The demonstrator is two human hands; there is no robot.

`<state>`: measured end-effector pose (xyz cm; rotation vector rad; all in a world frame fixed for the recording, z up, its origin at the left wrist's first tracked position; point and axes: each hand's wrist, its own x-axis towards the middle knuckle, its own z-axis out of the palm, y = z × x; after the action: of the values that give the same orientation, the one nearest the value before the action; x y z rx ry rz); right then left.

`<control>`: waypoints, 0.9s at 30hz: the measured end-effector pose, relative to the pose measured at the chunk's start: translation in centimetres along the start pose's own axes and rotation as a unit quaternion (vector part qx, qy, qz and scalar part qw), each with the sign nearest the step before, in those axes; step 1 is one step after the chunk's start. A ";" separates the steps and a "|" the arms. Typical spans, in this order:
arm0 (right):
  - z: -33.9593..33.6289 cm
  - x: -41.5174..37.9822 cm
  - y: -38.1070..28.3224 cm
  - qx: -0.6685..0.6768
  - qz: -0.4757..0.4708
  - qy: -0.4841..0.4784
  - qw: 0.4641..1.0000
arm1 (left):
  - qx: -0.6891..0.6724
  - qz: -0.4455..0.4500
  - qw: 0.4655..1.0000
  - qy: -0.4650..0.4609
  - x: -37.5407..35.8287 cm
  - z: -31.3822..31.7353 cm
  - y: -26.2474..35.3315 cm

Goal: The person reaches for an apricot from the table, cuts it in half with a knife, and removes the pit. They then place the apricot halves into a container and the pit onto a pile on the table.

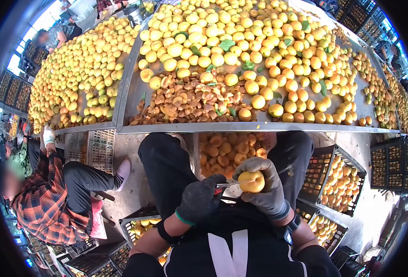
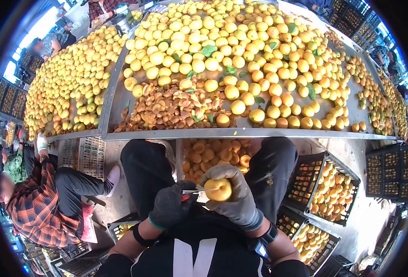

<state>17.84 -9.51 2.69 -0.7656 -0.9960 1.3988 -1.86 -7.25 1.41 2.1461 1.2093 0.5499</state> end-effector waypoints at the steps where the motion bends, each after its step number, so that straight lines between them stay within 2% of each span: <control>1: 0.1 0.0 0.0 -0.011 -0.009 0.003 1.000 | 0.010 0.013 1.000 0.015 0.0 0.1 -0.1; 6: 0.7 -0.4 0.2 0.020 -0.002 0.038 0.999 | 0.093 0.034 0.993 0.056 -0.2 0.3 0.0; 8: 0.3 -0.6 0.9 0.044 0.000 0.066 0.997 | 0.122 0.099 0.985 0.072 -0.3 1.2 -0.9; 9: 0.2 -0.7 1.1 0.044 0.000 0.066 0.997 | 0.122 0.099 0.985 0.072 -0.1 1.0 -0.5; 12: -0.1 -0.9 1.2 0.029 -0.008 0.060 0.998 | 0.061 0.072 0.995 0.025 0.4 0.6 1.0; 14: -0.3 -0.8 1.1 -0.005 -0.015 0.043 0.999 | -0.053 0.063 0.996 -0.036 0.6 0.6 1.3; 15: -0.3 -0.9 1.0 -0.005 -0.016 0.044 0.999 | -0.052 0.064 0.996 -0.037 0.6 0.7 0.9; 17: 0.0 -1.1 0.6 -0.013 0.009 0.066 0.998 | 0.051 0.040 0.996 -0.056 0.3 1.0 -0.4; 18: 0.1 -1.2 0.8 -0.012 0.010 0.066 0.998 | 0.051 0.038 0.996 -0.056 0.3 1.2 -0.5; 20: 0.1 -1.3 1.5 0.012 -0.002 0.087 0.996 | 0.086 0.105 0.991 0.019 0.5 1.4 -0.7; 21: 0.4 -1.3 1.7 0.013 -0.002 0.087 0.996 | 0.087 0.104 0.991 0.018 0.6 1.6 -0.9; 23: 0.9 -1.3 2.1 0.055 -0.005 0.145 0.988 | 0.165 0.097 0.981 0.032 0.6 2.0 -1.1; 27: 1.0 -1.3 2.9 0.107 -0.003 0.181 0.978 | 0.173 0.091 0.980 0.037 0.8 2.4 -1.0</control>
<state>15.77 -10.72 0.36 -0.8176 -0.5539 1.2780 -0.58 -6.86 -0.96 2.5687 1.2297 0.5323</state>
